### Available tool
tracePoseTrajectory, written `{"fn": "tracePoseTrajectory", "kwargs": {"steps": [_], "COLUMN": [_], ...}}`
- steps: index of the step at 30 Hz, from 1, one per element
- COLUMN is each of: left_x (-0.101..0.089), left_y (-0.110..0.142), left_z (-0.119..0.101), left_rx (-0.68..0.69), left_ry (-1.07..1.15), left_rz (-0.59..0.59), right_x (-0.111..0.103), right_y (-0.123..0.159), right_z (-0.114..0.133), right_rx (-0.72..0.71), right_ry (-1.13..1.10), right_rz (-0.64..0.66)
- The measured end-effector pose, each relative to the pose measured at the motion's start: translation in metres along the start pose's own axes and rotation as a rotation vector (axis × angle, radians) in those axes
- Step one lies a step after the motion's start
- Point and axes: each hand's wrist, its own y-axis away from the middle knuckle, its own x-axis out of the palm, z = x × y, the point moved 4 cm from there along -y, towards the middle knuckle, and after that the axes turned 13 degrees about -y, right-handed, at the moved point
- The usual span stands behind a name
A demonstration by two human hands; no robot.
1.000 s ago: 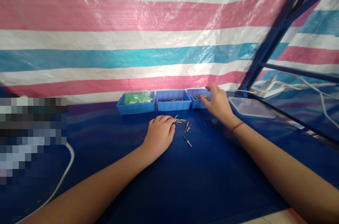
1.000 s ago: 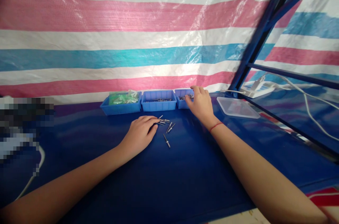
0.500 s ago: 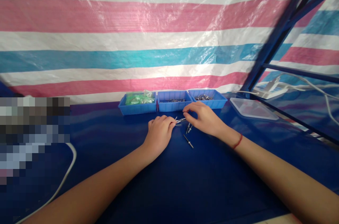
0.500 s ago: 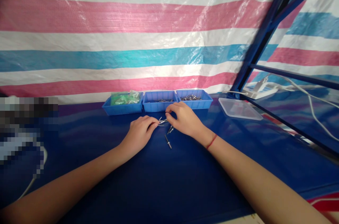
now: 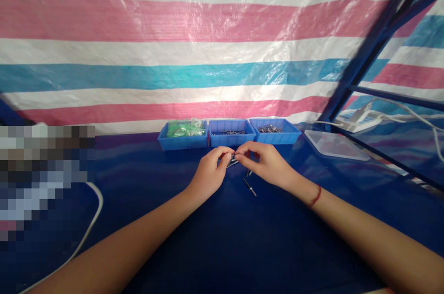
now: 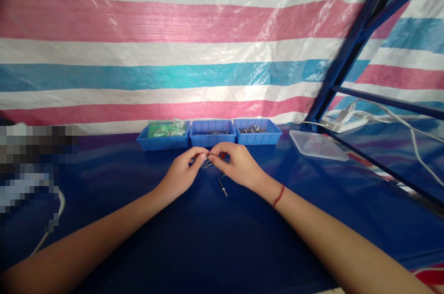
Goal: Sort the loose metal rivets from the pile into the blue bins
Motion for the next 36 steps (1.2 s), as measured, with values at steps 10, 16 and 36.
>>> {"fn": "tracePoseTrajectory", "kwargs": {"steps": [10,16,36], "left_x": [0.002,0.0,0.001], "left_y": [0.001,0.001,0.01], "left_z": [-0.004,-0.006,-0.006], "left_rx": [0.014,0.041,-0.052], "left_ry": [0.006,0.004,-0.463], "left_rz": [0.005,-0.016,0.001], "right_x": [-0.002,-0.004,-0.04], "right_y": [0.001,0.001,-0.005], "right_z": [0.005,0.007,-0.05], "right_rx": [0.0,-0.024,0.274], "right_ry": [-0.033,-0.025,-0.097], "right_rz": [-0.047,-0.064,-0.415]}}
